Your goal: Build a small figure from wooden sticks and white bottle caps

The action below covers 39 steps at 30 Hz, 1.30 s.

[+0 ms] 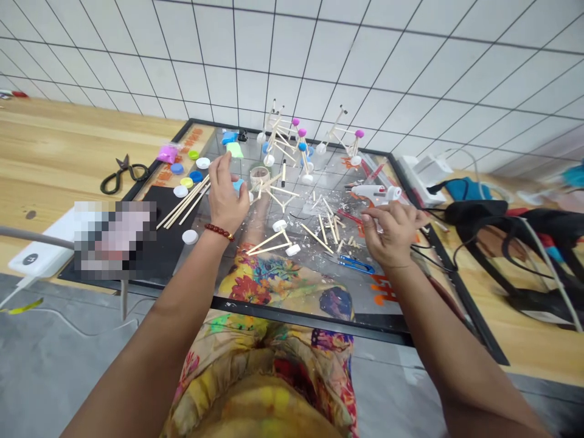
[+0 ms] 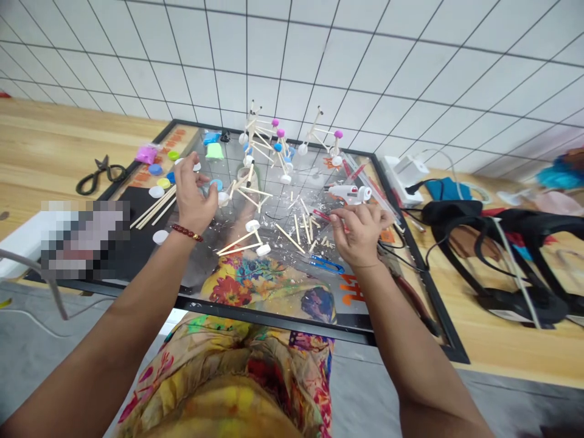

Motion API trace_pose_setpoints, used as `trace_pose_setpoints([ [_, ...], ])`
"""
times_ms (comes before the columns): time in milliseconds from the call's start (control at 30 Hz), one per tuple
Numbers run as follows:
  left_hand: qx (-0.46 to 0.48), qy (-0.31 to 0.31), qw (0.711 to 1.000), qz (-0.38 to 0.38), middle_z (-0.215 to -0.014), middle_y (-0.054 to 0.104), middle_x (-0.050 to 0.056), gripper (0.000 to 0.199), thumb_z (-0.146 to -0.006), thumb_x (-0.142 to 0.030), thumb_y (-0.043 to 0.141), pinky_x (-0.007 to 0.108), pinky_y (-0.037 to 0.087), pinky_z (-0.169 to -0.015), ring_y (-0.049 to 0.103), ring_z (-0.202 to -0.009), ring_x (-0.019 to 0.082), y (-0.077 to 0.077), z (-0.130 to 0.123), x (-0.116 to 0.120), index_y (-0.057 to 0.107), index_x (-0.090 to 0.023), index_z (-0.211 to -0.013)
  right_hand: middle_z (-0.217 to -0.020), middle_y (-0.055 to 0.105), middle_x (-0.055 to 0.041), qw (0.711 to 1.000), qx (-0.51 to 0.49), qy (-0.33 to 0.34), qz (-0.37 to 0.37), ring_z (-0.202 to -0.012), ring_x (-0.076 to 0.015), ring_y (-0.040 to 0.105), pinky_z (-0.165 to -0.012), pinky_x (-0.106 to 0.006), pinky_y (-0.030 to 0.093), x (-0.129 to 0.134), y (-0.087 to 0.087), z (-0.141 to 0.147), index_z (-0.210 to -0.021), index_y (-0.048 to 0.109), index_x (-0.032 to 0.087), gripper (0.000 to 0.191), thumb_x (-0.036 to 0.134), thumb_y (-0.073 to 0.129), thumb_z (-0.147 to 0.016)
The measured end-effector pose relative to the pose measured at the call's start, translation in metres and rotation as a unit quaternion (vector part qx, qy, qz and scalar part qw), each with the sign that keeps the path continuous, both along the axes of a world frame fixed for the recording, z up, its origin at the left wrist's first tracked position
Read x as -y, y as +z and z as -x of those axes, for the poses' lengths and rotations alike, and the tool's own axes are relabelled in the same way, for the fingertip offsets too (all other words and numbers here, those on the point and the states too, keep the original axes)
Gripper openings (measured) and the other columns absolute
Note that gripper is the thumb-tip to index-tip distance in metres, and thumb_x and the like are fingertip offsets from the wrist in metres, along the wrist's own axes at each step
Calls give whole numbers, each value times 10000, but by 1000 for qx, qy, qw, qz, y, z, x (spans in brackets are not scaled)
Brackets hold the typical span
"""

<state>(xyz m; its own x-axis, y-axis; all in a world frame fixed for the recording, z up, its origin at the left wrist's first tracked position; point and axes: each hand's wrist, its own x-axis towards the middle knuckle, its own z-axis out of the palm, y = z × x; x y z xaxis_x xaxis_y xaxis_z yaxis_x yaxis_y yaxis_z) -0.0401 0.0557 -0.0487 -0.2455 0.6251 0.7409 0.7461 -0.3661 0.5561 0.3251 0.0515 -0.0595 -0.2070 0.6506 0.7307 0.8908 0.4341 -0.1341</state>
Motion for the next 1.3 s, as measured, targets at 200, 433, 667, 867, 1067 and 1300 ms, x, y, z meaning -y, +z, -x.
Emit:
trace_pose_setpoints([
  [200, -2, -3, 1000, -7, -1395, 512, 136, 608, -845, -186, 590, 415, 581, -848, 635, -851, 166, -2, 1, -1, 403, -234, -1421, -830, 670, -61, 1000, 6, 3, -11, -910, -263, 541, -855, -451, 253, -1, -2, -2, -877, 698, 243, 251, 428, 541, -943],
  [433, 9, -10, 1000, -6, -1392, 519, 125, 615, -857, -209, 571, 414, 564, -865, 636, -861, 163, -4, 0, -2, 379, -228, -1441, -820, 680, -61, 1000, 9, -2, -20, -905, -261, 557, -850, -439, 266, -1, -3, -1, -868, 703, 241, 275, 443, 538, -955],
  [667, 22, -13, 1000, -18, -1396, 526, 125, 733, -792, -120, 614, 403, 551, -881, 622, -839, 172, -6, 2, -4, 373, -286, -1464, -842, 678, -66, 1000, 10, -19, 9, -943, -275, 560, -861, -447, 266, -2, -6, -3, -882, 702, 243, 281, 457, 530, -945],
  [867, 29, -26, 999, -18, -1401, 507, 120, 737, -817, -131, 613, 403, 543, -907, 614, -872, 178, -1, 1, -2, 346, -313, -1479, -825, 654, -67, 1000, 4, -14, 27, -924, -274, 550, -884, -464, 268, 0, -4, 1, -873, 696, 240, 280, 456, 530, -936],
  [1067, 18, -32, 999, -17, -1400, 499, 102, 684, -838, -225, 625, 401, 541, -936, 613, -928, 194, 6, -2, 2, 350, -294, -1461, -844, 668, -69, 1000, 16, 2, 25, -934, -275, 555, -910, -488, 291, 2, -5, 2, -880, 703, 244, 263, 437, 538, -948],
  [1300, -12, -31, 999, -25, -1385, 481, 122, 656, -870, -222, 630, 418, 553, -921, 600, -857, 167, 9, -6, 6, 330, -248, -1453, -837, 683, -55, 999, 25, 22, -4, -886, -245, 548, -880, -448, 292, 2, -4, 3, -885, 711, 236, 260, 435, 555, -945],
])
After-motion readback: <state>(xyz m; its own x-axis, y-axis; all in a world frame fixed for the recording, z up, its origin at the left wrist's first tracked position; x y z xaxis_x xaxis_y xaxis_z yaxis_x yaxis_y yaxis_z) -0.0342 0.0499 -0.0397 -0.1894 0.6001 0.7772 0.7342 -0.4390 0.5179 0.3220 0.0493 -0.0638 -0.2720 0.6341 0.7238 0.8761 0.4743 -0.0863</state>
